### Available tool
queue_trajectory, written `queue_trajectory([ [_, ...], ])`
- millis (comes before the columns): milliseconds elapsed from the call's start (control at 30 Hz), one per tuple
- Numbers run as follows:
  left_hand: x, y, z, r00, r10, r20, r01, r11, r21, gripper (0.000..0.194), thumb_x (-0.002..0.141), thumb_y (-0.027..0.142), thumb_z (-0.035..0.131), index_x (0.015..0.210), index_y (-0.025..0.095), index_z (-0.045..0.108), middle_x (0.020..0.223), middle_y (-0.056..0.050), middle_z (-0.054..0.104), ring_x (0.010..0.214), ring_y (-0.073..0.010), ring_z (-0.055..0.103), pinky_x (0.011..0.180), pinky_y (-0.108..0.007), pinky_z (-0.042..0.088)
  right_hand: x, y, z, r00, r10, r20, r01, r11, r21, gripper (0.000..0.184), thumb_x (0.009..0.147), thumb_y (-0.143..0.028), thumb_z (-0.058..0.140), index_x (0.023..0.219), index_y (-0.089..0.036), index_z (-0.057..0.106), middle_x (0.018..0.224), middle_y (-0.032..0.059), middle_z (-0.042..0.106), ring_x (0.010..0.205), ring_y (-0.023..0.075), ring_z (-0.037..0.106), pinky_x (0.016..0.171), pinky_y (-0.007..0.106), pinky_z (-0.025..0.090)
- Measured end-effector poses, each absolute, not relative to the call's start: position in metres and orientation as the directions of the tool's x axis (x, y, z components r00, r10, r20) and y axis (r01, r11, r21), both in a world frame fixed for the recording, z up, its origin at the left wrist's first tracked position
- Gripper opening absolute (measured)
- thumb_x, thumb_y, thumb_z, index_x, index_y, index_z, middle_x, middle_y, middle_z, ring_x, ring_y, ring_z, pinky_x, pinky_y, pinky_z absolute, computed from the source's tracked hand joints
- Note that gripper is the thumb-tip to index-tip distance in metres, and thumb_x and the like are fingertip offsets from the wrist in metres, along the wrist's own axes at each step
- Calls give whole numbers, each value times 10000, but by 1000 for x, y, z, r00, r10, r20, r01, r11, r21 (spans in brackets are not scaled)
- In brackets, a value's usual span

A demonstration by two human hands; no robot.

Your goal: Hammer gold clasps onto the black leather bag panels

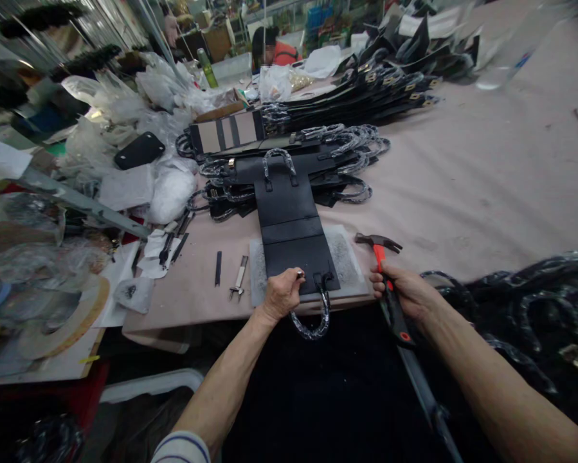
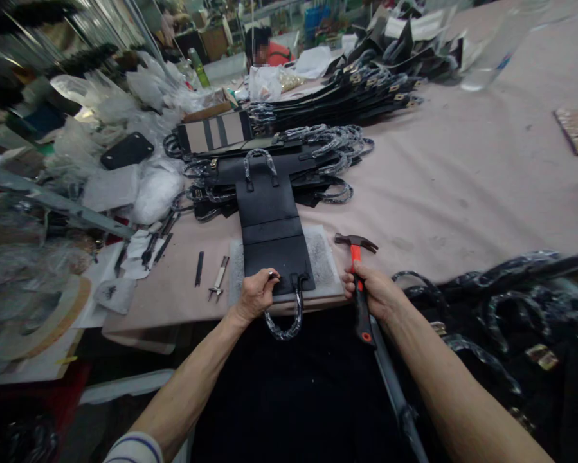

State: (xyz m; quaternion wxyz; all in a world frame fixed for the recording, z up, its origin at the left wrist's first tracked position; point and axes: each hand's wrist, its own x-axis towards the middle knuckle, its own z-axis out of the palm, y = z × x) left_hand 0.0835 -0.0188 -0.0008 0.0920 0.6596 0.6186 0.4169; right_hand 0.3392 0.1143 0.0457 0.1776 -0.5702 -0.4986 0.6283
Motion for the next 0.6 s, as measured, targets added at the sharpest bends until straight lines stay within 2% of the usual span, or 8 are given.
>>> queue_trajectory([
  [100, 83, -19, -5, -33, 875, 482, 775, -282, 566, 151, 984, 203, 493, 1039, 181, 632, 933, -78, 747, 844, -190, 738, 785, -307, 604, 338, 87, 65, -288, 758, -585, 261, -526, -809, 172, 931, -361, 426, 809, -239, 415, 599, -79, 336, 434, 95, 344, 435, 226, 376],
  [167, 83, -18, -5, -42, 883, 467, 768, -270, 580, 139, 981, 191, 507, 1045, 185, 630, 936, -70, 749, 847, -185, 738, 799, -307, 607, 336, 71, 84, -279, 794, -539, 224, -492, -841, 222, 950, -437, 434, 847, -241, 439, 587, -87, 340, 414, 93, 337, 407, 215, 315],
  [200, 83, -17, -4, -53, 888, 457, 760, -260, 595, 134, 979, 187, 513, 1041, 187, 632, 934, -66, 750, 847, -183, 738, 805, -306, 608, 334, 65, 94, -281, 838, -468, 246, -409, -879, 259, 957, -483, 440, 863, -242, 458, 583, -82, 369, 416, 97, 360, 408, 218, 305],
  [267, 83, -17, -3, -81, 889, 451, 741, -249, 624, 127, 975, 182, 522, 1028, 187, 637, 927, -63, 751, 842, -180, 737, 806, -302, 607, 331, 54, 112, -321, 922, -215, 380, -83, -921, 323, 965, -539, 445, 842, -243, 481, 573, -61, 432, 440, 112, 413, 435, 235, 305],
  [367, 83, -16, -4, -110, 879, 464, 716, -254, 651, 131, 965, 162, 528, 1020, 181, 645, 921, -63, 753, 828, -176, 736, 797, -291, 602, 329, 45, 128, -516, 844, 143, 559, 459, -690, 338, 980, -501, 439, 769, -239, 468, 542, -37, 472, 445, 122, 416, 472, 268, 271],
  [433, 83, -16, -6, -114, 873, 475, 718, -258, 646, 137, 948, 145, 537, 1013, 180, 653, 905, -62, 752, 816, -180, 735, 780, -288, 600, 327, 44, 133, -684, 704, 193, 566, 678, -469, 304, 998, -423, 418, 766, -235, 474, 510, -37, 473, 403, 119, 371, 468, 290, 204],
  [533, 83, -15, -9, -119, 879, 462, 733, -236, 638, 136, 936, 143, 546, 995, 182, 662, 875, -59, 749, 809, -183, 734, 772, -288, 600, 321, 44, 148, -819, 542, 187, 489, 831, -265, 274, 1024, -325, 386, 792, -225, 493, 501, -40, 496, 372, 112, 344, 466, 302, 158],
  [600, 84, -16, -9, -127, 887, 443, 723, -223, 654, 136, 948, 154, 539, 999, 182, 663, 901, -62, 753, 841, -180, 736, 811, -291, 601, 315, 42, 162, -785, 536, 312, 476, 843, -250, 269, 1031, -327, 393, 799, -226, 485, 498, -52, 474, 376, 107, 355, 457, 287, 181],
])
